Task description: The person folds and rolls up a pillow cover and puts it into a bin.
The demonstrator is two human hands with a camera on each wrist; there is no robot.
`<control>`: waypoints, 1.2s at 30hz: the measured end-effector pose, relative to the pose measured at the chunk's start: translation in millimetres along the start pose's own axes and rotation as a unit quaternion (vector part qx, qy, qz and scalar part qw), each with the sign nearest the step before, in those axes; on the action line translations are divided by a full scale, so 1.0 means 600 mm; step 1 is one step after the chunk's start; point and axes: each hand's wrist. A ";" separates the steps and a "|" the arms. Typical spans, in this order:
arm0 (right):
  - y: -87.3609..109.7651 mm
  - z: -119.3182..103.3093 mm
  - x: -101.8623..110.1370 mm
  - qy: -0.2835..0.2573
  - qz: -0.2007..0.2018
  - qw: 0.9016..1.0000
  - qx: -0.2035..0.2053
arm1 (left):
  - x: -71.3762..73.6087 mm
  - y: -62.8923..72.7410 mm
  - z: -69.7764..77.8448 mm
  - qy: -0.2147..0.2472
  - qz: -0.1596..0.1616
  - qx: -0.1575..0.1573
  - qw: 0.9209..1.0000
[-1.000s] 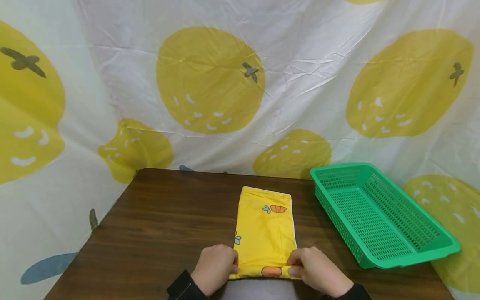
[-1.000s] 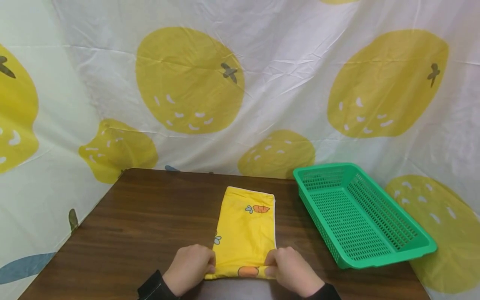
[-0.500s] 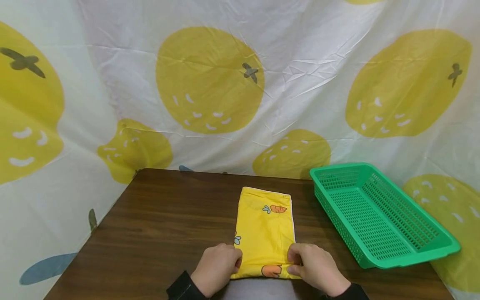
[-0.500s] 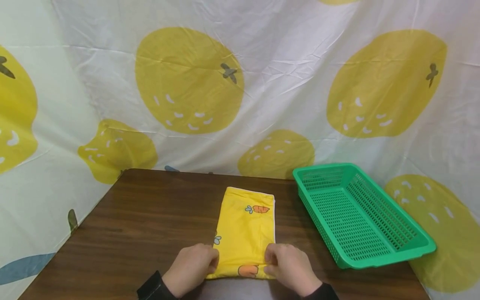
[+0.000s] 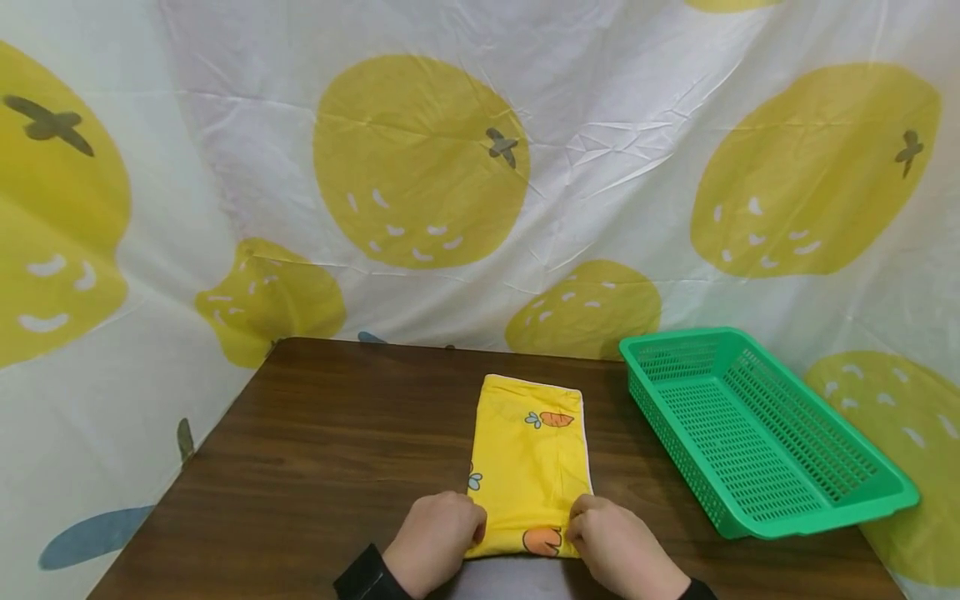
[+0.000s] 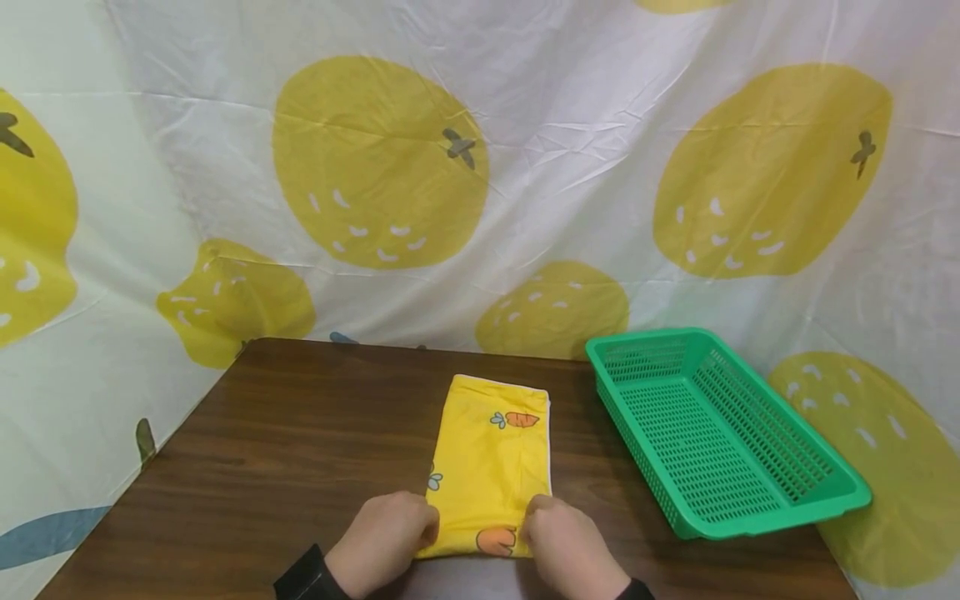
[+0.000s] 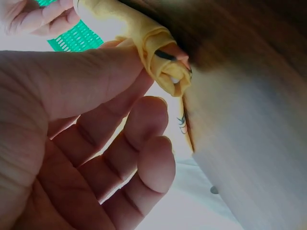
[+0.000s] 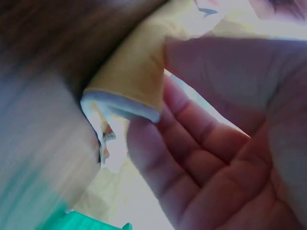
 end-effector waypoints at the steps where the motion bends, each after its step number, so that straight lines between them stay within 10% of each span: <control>1: 0.001 -0.001 0.002 -0.004 -0.017 1.000 -0.002 | 0.001 0.000 0.001 0.004 -0.002 0.002 1.000; 9: -0.001 0.006 -0.003 0.031 0.003 0.999 -0.020 | 0.001 0.004 0.002 0.000 0.022 -0.019 1.000; 21: -0.005 0.013 -0.013 -0.015 0.008 0.999 -0.051 | -0.001 0.001 -0.002 0.028 -0.029 0.018 0.999; 36: -0.008 0.016 -0.014 -0.009 0.013 0.999 -0.052 | -0.015 0.001 -0.012 0.013 0.032 0.000 0.999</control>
Point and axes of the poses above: each hand's wrist, its own y-axis away from the middle knuckle, its own x-axis out of the back of the hand, z = x × y, and after that the axes turned 13 degrees about y, right-handed
